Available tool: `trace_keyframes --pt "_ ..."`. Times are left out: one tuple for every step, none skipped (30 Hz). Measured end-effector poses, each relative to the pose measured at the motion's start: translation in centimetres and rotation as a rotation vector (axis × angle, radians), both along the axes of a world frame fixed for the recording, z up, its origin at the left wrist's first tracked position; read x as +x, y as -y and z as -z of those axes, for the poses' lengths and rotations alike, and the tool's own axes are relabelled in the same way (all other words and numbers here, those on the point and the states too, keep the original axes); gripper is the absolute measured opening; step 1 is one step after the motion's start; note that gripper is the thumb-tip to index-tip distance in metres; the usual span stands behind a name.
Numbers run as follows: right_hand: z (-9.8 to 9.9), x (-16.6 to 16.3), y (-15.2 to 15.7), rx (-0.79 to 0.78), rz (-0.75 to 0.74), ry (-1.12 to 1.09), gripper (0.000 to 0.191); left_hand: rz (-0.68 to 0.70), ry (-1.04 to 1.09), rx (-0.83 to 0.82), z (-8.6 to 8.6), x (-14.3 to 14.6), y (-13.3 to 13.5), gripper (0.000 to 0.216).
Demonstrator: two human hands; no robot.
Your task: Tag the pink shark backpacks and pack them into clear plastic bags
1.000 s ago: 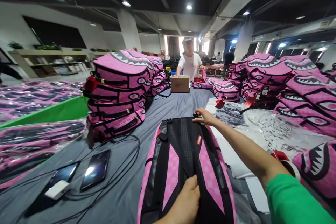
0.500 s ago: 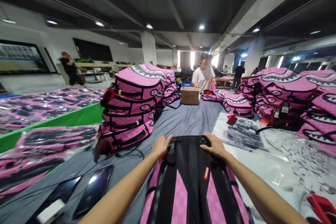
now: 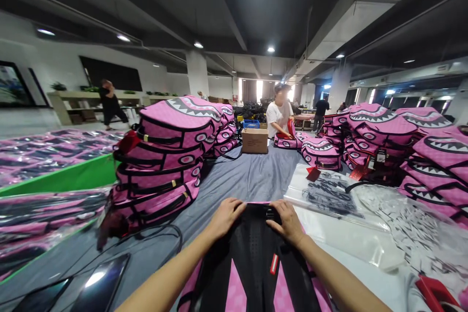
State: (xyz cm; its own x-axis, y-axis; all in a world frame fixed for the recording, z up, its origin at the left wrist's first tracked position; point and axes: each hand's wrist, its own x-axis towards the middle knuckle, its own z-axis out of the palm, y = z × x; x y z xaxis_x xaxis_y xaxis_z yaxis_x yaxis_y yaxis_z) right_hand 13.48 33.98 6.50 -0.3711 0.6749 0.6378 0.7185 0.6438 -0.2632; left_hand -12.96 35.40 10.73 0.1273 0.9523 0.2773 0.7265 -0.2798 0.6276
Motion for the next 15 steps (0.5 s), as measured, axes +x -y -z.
trace_keyframes --pt "0.1 -0.2 0.5 0.023 0.022 0.011 0.044 0.012 -0.022 0.079 1.0 -0.1 1.2 0.025" --pt "0.3 -0.4 1.2 0.038 0.039 0.021 0.042 0.014 -0.048 0.172 2.2 -0.2 2.4 0.030" --pt "0.4 -0.7 2.1 0.043 0.050 0.035 0.041 0.010 -0.078 0.269 3.4 -0.5 3.7 0.033" --pt "0.6 -0.8 3.0 0.038 0.058 0.053 0.040 0.005 -0.113 0.357 4.7 -0.8 5.0 0.034" --pt "0.8 -0.9 4.1 0.024 0.064 0.072 0.038 0.005 -0.150 0.423 5.8 -1.1 6.3 0.033" --pt "1.1 -0.9 5.1 0.002 0.069 0.091 0.037 0.012 -0.187 0.451 6.7 -1.3 7.5 0.033" --pt "1.3 -0.8 6.0 -0.031 0.065 0.111 0.037 0.021 -0.226 0.425 7.3 -1.5 8.5 0.032" --pt "1.4 -0.6 6.7 -0.073 0.055 0.131 0.036 0.036 -0.266 0.366 7.7 -1.6 9.2 0.032" --pt "1.6 -0.4 7.1 -0.127 0.045 0.154 0.035 0.057 -0.303 0.291 7.9 -1.6 9.5 0.032" --pt "1.7 -0.3 7.2 -0.198 0.039 0.189 0.034 0.078 -0.333 0.216 8.0 -1.5 9.4 0.031" --pt "1.8 -0.2 6.9 -0.276 0.041 0.234 0.034 0.096 -0.354 0.148 8.0 -1.3 8.8 0.029" --pt "1.9 -0.3 6.3 -0.353 0.052 0.283 0.035 0.109 -0.369 0.090 8.0 -1.1 7.9 0.028" --pt "1.9 -0.5 5.4 -0.419 0.071 0.328 0.036 0.118 -0.379 0.045 8.0 -0.8 6.6 0.026" --pt "2.0 -0.7 4.2 -0.468 0.096 0.365 0.036 0.118 -0.388 0.007 7.8 -0.4 5.1 0.024" --pt "2.0 -1.0 2.8 -0.499 0.123 0.392 0.036 0.109 -0.399 -0.031 7.6 0.0 3.5 0.022"
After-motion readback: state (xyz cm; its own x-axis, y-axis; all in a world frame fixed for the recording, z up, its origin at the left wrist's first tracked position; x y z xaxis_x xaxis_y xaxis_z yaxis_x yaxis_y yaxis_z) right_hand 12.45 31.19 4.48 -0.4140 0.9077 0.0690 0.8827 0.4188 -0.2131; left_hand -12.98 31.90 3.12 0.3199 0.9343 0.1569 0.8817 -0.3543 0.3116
